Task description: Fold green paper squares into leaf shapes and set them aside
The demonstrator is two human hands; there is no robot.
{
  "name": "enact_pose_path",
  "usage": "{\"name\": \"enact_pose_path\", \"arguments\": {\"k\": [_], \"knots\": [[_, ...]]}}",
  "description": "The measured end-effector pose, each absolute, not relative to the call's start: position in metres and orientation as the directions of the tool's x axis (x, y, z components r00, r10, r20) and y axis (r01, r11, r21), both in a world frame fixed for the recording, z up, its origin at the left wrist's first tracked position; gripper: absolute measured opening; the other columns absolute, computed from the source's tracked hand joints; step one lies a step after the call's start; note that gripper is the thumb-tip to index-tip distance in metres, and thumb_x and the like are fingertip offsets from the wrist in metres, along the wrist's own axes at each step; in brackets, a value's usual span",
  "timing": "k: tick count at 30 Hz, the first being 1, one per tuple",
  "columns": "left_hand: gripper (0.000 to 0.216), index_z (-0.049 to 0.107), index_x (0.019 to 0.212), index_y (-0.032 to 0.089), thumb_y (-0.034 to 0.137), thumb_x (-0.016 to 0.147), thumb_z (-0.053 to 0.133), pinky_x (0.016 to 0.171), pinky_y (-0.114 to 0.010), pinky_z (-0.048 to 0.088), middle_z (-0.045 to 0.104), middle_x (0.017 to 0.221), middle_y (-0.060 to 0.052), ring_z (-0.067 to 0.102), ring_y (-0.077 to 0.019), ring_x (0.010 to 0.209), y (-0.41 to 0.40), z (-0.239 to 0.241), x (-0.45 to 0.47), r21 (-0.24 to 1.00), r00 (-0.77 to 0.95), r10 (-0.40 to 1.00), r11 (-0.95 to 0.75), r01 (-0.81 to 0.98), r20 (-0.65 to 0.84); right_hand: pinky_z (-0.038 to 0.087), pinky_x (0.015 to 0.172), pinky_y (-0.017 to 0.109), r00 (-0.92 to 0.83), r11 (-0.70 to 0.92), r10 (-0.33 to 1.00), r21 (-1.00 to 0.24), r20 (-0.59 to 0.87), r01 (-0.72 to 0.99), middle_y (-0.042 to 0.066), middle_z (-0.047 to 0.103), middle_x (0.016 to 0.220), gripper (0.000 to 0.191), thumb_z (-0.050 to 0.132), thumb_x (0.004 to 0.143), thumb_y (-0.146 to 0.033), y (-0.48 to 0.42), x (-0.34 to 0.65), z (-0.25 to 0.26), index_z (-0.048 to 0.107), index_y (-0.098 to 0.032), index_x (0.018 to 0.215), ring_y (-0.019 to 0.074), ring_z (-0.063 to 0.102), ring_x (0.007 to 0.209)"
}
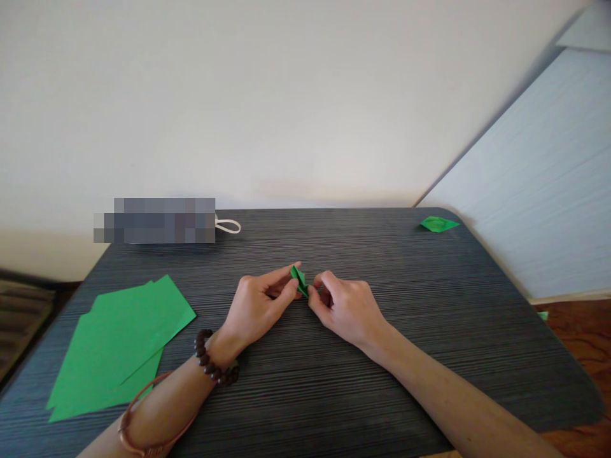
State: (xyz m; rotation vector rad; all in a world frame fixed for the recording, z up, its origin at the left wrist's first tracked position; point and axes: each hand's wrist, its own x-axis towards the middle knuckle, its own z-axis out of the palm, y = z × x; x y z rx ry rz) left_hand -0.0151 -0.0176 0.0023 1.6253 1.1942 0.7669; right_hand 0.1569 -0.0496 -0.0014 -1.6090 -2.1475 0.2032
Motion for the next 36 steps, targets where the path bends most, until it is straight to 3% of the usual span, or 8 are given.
{"name": "enact_pose_path", "arguments": {"k": [5, 9, 15, 18, 23, 26, 32, 36], "knots": [[0.038, 0.062, 0.115, 0.016, 0.034, 0.083, 0.056, 0.069, -0.027, 0.058, 0.073, 0.090, -0.003, 0.070, -0.0177, 0.075, -0.017, 0.001, -0.015, 0.937, 0.315, 0.948, -0.065, 0.344, -0.050, 0.030, 0.047, 0.024, -0.270, 0.357, 0.924, -0.360, 0.269, 0.862, 0.000, 0.066, 0.063, 0.020, 0.046, 0.088, -0.031, -0.050, 0.158, 0.000, 0.058, -0.016, 0.081, 0.0133, 0.061, 0.050], [0.038, 0.060, 0.118, 0.015, 0.031, 0.084, 0.054, 0.069, -0.024, 0.056, 0.074, 0.086, -0.002, 0.069, -0.0164, 0.075, -0.019, 0.002, -0.015, 0.897, 0.371, 0.928, -0.179, 0.404, 0.018, 0.030, 0.048, 0.023, -0.242, 0.325, 0.938, -0.389, 0.247, 0.862, -0.001, 0.065, 0.063, 0.015, 0.048, 0.086, -0.028, -0.049, 0.159, 0.000, 0.057, -0.017, 0.083, 0.0129, 0.060, 0.051], [0.035, 0.061, 0.116, 0.017, 0.025, 0.083, 0.053, 0.060, -0.021, 0.051, 0.073, 0.084, -0.002, 0.063, -0.0108, 0.059, -0.023, -0.001, -0.014, 0.715, 0.407, 0.879, -0.449, 0.536, 0.247, 0.029, 0.050, 0.023, -0.249, 0.314, 0.945, -0.374, 0.211, 0.873, -0.002, 0.063, 0.061, 0.012, 0.048, 0.084, -0.024, -0.049, 0.158, 0.002, 0.053, -0.018, 0.076, 0.0122, 0.058, 0.051], [0.034, 0.059, 0.115, 0.020, 0.026, 0.083, 0.052, 0.056, -0.022, 0.047, 0.069, 0.085, -0.002, 0.057, -0.0099, 0.055, -0.024, -0.001, -0.012, 0.596, 0.377, 0.877, -0.479, 0.645, 0.296, 0.029, 0.050, 0.022, -0.248, 0.318, 0.944, -0.386, 0.219, 0.866, -0.002, 0.062, 0.060, 0.015, 0.046, 0.085, -0.023, -0.049, 0.158, 0.002, 0.051, -0.018, 0.072, 0.0108, 0.056, 0.049], [0.015, 0.057, 0.083, 0.019, 0.032, 0.082, 0.050, 0.053, -0.024, 0.037, 0.061, 0.064, 0.001, 0.054, -0.0130, 0.053, -0.026, 0.003, -0.006, 0.416, 0.338, 0.925, -0.380, 0.826, 0.173, 0.028, 0.050, 0.022, -0.236, 0.318, 0.941, -0.400, 0.241, 0.860, -0.002, 0.061, 0.058, 0.017, 0.045, 0.086, -0.022, -0.050, 0.156, -0.001, 0.050, -0.018, 0.070, 0.0097, 0.054, 0.047], [0.021, 0.050, 0.066, 0.019, 0.033, 0.082, 0.048, 0.051, -0.025, 0.031, 0.058, 0.059, 0.001, 0.053, -0.0135, 0.052, -0.027, 0.003, -0.005, 0.329, 0.350, 0.929, -0.369, 0.869, 0.117, 0.028, 0.050, 0.022, -0.233, 0.316, 0.942, -0.402, 0.242, 0.859, -0.002, 0.062, 0.059, 0.016, 0.045, 0.085, -0.023, -0.051, 0.156, -0.003, 0.052, -0.018, 0.072, 0.0101, 0.055, 0.048], [0.028, 0.040, 0.057, 0.018, 0.027, 0.084, 0.044, 0.050, -0.023, 0.028, 0.048, 0.050, 0.003, 0.040, -0.0088, 0.045, -0.027, -0.003, -0.007, 0.455, 0.442, 0.879, -0.473, 0.754, 0.181, 0.026, 0.051, 0.023, -0.186, 0.250, 0.962, -0.371, 0.200, 0.895, -0.002, 0.064, 0.060, 0.016, 0.047, 0.085, -0.028, -0.050, 0.156, -0.001, 0.053, -0.019, 0.074, 0.0118, 0.058, 0.050], [0.028, 0.038, 0.055, 0.018, 0.023, 0.082, 0.044, 0.049, -0.024, 0.026, 0.044, 0.050, 0.003, 0.036, -0.0084, 0.044, -0.027, -0.004, -0.008, 0.439, 0.483, 0.835, -0.550, 0.710, 0.264, 0.023, 0.050, 0.024, -0.236, 0.279, 0.958, -0.334, 0.164, 0.900, -0.001, 0.064, 0.058, 0.020, 0.045, 0.086, -0.031, -0.049, 0.157, 0.002, 0.052, -0.019, 0.072, 0.0121, 0.057, 0.049]]}}
